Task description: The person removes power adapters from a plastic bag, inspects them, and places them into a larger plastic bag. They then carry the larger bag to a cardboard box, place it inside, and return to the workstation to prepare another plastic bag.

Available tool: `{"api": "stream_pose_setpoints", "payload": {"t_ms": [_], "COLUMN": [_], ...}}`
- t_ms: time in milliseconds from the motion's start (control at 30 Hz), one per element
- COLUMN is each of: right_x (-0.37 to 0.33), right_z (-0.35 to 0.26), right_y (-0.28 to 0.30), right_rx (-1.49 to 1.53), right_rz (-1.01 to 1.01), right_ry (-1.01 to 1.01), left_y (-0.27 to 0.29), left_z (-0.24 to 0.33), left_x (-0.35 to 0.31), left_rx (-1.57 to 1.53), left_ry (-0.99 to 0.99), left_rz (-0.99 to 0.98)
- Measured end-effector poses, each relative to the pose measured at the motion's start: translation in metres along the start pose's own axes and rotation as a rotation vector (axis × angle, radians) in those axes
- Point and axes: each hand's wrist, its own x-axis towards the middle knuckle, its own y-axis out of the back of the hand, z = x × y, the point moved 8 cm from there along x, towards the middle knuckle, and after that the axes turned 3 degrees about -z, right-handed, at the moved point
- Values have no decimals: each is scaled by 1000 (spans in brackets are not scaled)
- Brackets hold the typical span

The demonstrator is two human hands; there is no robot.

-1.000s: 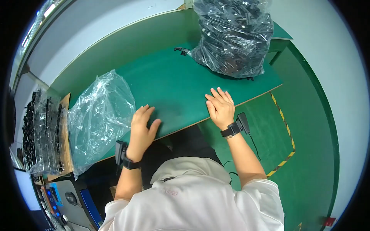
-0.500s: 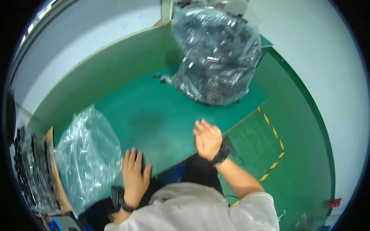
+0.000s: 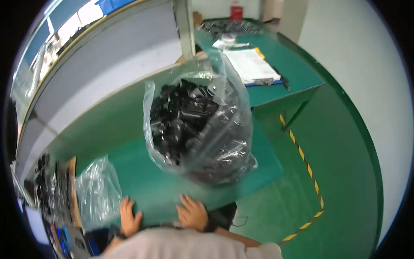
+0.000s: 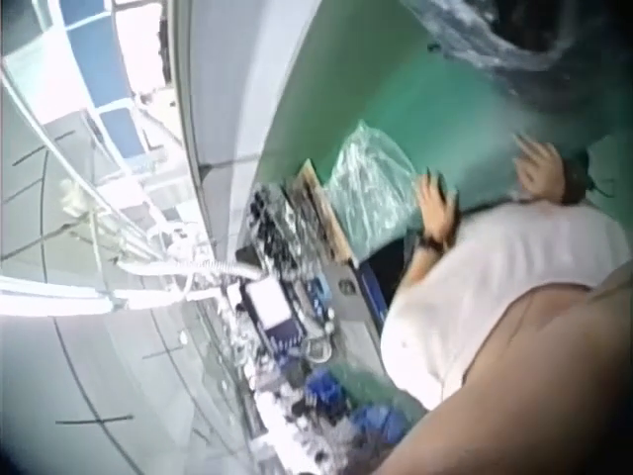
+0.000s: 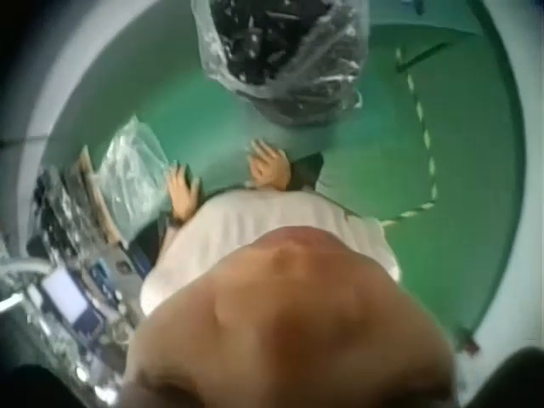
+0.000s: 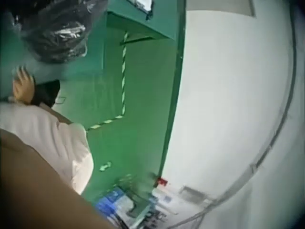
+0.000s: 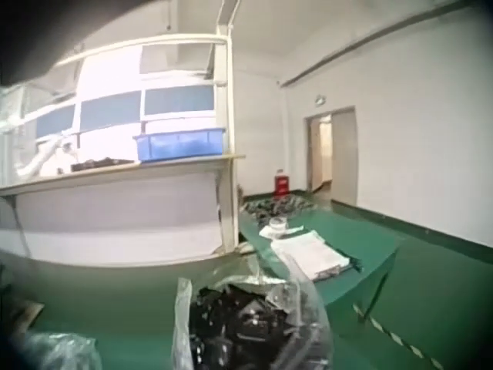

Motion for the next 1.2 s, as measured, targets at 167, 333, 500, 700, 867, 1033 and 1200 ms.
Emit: {"api": "stream_pose_setpoints", "payload": {"t_ms": [167,333,500,700,867,1033,1200], "right_x": [28,58,175,275,285,292,243], "right_z": [62,128,91,70,65,99,147], "right_y": [123,281,357,304,273,268,287], "right_rx": [835,743,378,-92,-149,154,751], "right_rz": [-198,40,-38,-364,-634,-728,-339], "right_ry": [-414,-344,-152,136,19,-102,-362], "left_y": [30,102,161,143,133,100,126], "left_z": [-8,121,187,210,200,178,196], "left_x": [20,96,174,252,280,306,288], "left_rx": [-521,-1458,-1129,-1178,-1345,-1256,-1602], "left_ry": [508,538,305,307,216,265,-2], "left_rz": [241,393,484,211,243,87,357]}}
